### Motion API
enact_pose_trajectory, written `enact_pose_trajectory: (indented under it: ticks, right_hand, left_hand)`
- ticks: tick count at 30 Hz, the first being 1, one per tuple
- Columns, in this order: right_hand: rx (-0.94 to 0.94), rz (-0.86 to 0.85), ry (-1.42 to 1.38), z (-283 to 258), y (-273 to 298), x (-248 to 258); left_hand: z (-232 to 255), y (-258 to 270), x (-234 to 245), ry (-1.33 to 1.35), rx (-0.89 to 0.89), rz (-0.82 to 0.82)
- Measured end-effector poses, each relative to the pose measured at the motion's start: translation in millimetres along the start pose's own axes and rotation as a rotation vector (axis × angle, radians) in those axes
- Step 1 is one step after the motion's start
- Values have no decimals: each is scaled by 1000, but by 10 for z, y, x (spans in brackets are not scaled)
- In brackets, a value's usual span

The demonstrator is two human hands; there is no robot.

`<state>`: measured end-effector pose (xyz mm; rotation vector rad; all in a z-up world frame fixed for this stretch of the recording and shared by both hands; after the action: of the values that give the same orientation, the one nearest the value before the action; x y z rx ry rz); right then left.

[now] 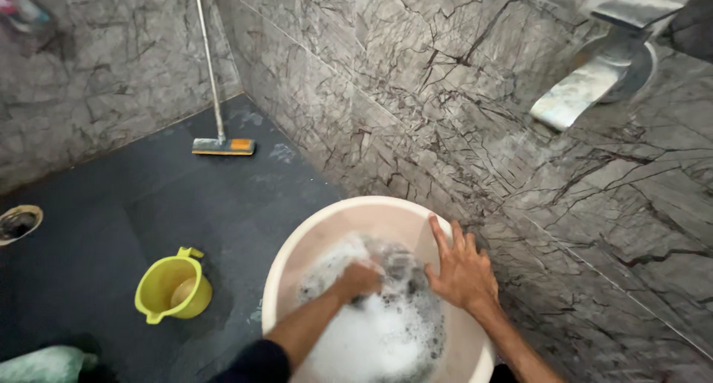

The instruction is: The person washes several small rugs by hand in a basin filled with soapy water, scrubbing and rinsing them individually.

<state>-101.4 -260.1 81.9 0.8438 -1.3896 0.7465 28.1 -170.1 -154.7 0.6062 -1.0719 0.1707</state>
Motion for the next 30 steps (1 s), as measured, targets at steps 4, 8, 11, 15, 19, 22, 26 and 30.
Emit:
enact_pose_trajectory:
  ticks: [4, 8, 11, 15, 19, 22, 26, 30]
  right_hand:
    - [0, -13, -10, -9, 43, 26]
    - [-15, -31, -14, 61, 54, -35]
    - [-29, -61, -70, 134, 3, -132]
    - [39, 440, -524, 178, 198, 667]
    - [242, 1209, -784, 389, 960, 2467]
    - [408, 1321, -394, 185, 1136, 3632]
    - [168, 829, -360, 216, 414, 3947]
    - [349, 810, -610, 379, 347, 3942]
  left_hand:
    - [-119, 358, 1026, 453, -54, 332]
    - [-31, 903, 1755, 916, -153, 513]
    - [62, 1146, 1891, 1426, -73, 433]
    - [359, 1382, 1976, 1863, -164, 356]
    - [678, 1252, 1878, 2145, -208, 109]
    - [1053, 1152, 2069, 2272, -479, -88]
    - [1441, 1029, 2216, 2194, -469, -207]
    - [1706, 944, 2294, 2155, -534, -289]
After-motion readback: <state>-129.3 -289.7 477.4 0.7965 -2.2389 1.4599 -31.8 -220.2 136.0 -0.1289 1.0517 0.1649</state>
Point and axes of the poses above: each hand's wrist, its own y-axis away from the middle knuckle, its own x-axis out of the back of the hand, z = x × y, the point moved 10 cm from there along -y, towards the middle knuckle, and after that the axes turned 1 degree about y, right-handed, at the moved point
